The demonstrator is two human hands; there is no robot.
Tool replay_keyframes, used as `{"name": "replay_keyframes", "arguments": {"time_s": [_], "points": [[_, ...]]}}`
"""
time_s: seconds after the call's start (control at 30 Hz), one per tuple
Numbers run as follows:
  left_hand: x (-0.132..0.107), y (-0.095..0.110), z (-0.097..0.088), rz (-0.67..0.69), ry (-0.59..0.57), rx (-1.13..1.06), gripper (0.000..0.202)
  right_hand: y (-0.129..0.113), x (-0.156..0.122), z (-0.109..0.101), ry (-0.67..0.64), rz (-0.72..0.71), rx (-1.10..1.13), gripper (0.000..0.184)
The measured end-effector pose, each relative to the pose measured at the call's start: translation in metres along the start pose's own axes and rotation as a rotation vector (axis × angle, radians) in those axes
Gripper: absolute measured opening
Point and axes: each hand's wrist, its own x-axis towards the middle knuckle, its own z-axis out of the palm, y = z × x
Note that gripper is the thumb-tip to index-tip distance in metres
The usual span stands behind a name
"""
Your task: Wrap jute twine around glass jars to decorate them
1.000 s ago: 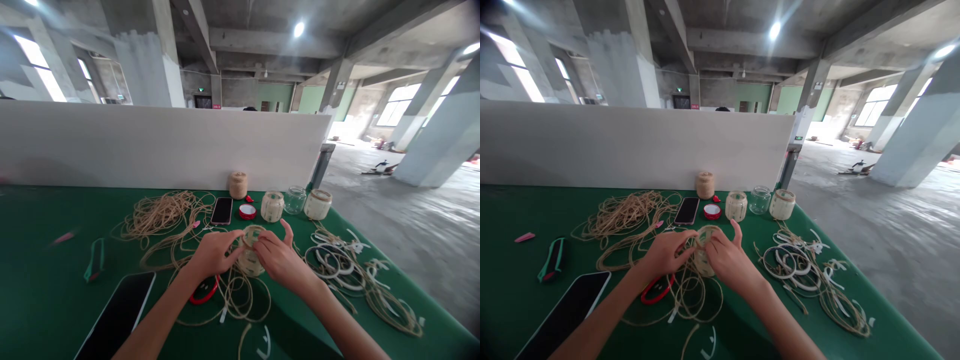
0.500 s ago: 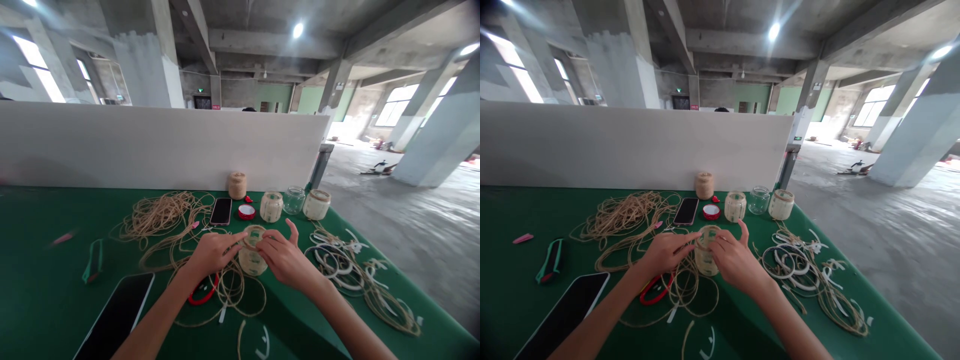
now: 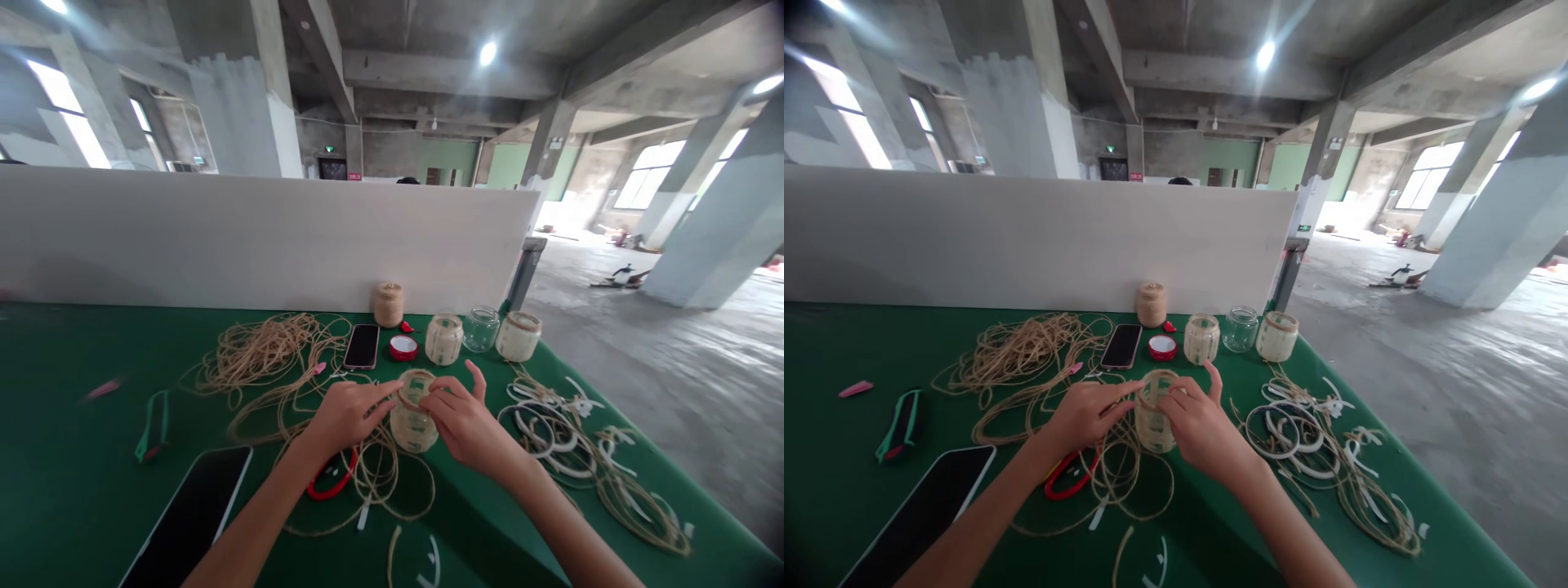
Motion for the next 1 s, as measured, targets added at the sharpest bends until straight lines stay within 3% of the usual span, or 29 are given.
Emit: {"name": "replay_keyframes", "arguments": {"time_s": [0.4, 0.53, 0.8, 1.0], "points": [[0.001, 0.001, 0.004, 0.005, 0.051, -0.039, 0.03, -0.009, 0.006, -0.015, -0.001, 0.036, -0.021, 0.03], [0.001, 0.002, 0.003, -0.006, 0.044, -0.044, 0.03, -0.01, 0.009, -0.01, 0.012, 0.004, -0.047, 0.017], [0.0, 0.003, 0.002, 0.003, 0.052, -0.04, 0.031, -0.009, 0.007, 0.001, 0.051, -0.01, -0.078, 0.018], [-0.002, 0.0, 0.007, 0.012, 0.028, -0.035, 0.034, -0.007, 0.008, -0.004, 0.035, 0.006, -0.006, 0.02]]}}
